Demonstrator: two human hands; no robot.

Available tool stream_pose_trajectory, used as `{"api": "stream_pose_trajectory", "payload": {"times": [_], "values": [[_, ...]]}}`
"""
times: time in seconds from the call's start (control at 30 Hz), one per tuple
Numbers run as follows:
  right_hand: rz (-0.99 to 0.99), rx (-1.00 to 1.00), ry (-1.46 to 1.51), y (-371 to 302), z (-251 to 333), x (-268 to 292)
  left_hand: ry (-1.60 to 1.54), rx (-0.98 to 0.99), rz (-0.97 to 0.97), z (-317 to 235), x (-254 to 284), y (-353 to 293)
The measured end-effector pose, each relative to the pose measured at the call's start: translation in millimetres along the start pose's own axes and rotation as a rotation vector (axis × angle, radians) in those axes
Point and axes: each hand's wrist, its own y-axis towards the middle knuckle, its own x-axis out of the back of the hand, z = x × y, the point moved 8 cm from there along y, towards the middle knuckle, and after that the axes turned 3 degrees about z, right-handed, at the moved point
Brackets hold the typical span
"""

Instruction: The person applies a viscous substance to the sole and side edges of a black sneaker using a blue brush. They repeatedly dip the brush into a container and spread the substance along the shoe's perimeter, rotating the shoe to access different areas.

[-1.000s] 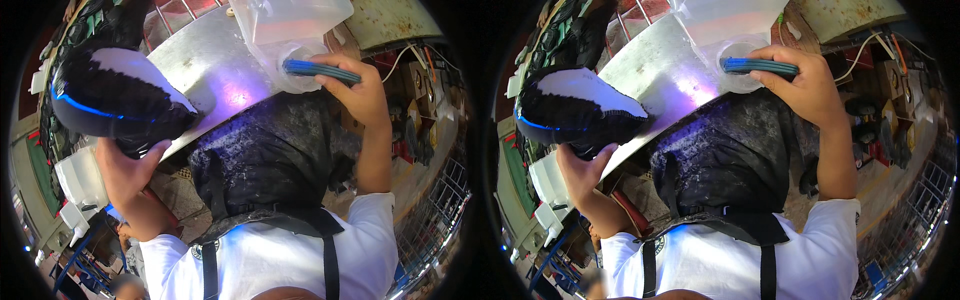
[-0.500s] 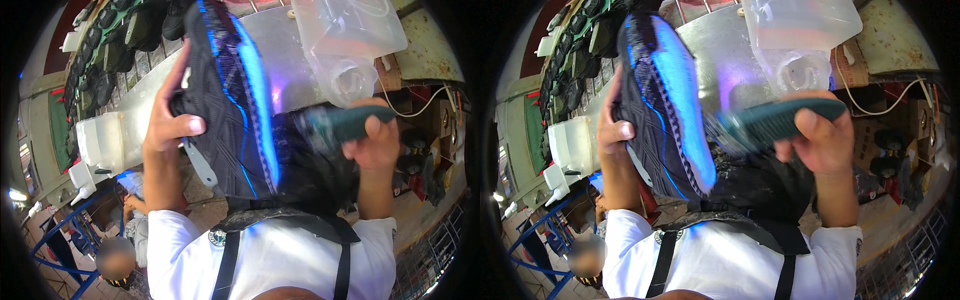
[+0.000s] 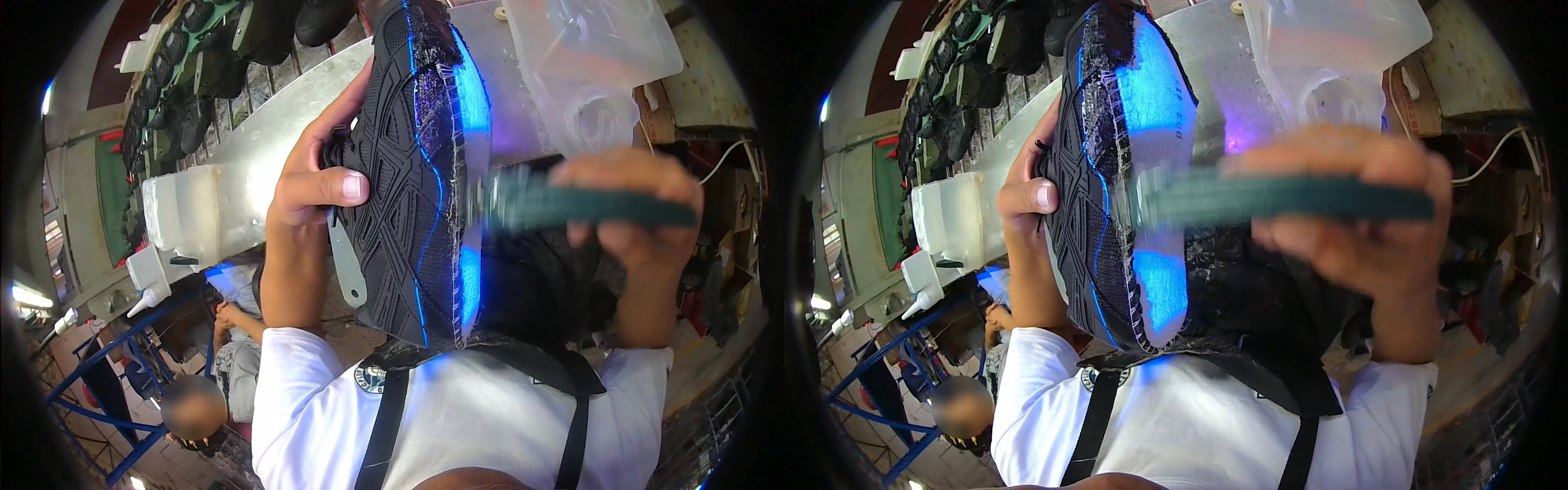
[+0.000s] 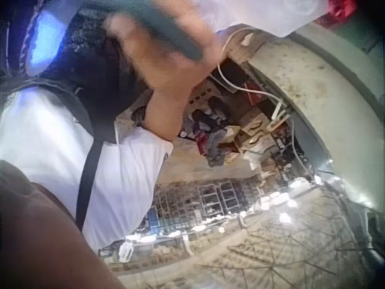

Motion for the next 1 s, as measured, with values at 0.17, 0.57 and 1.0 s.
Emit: {"api": "stream_pose_trajectory", "payload": {"times": [0.17, 0.57, 1.0], "values": [[0.150, 0.196, -0.551, 32, 19, -1, -0.003, -0.006, 0.022, -4, -2, -3], [0.163, 0.096, -0.301, 25, 21, -1, 0.029, 0.000, 0.072, -6, -7, -2], [0.090, 0.098, -0.481, 7, 20, -8, 0.100, -0.040, 0.027, -5, 0, 2]]}}
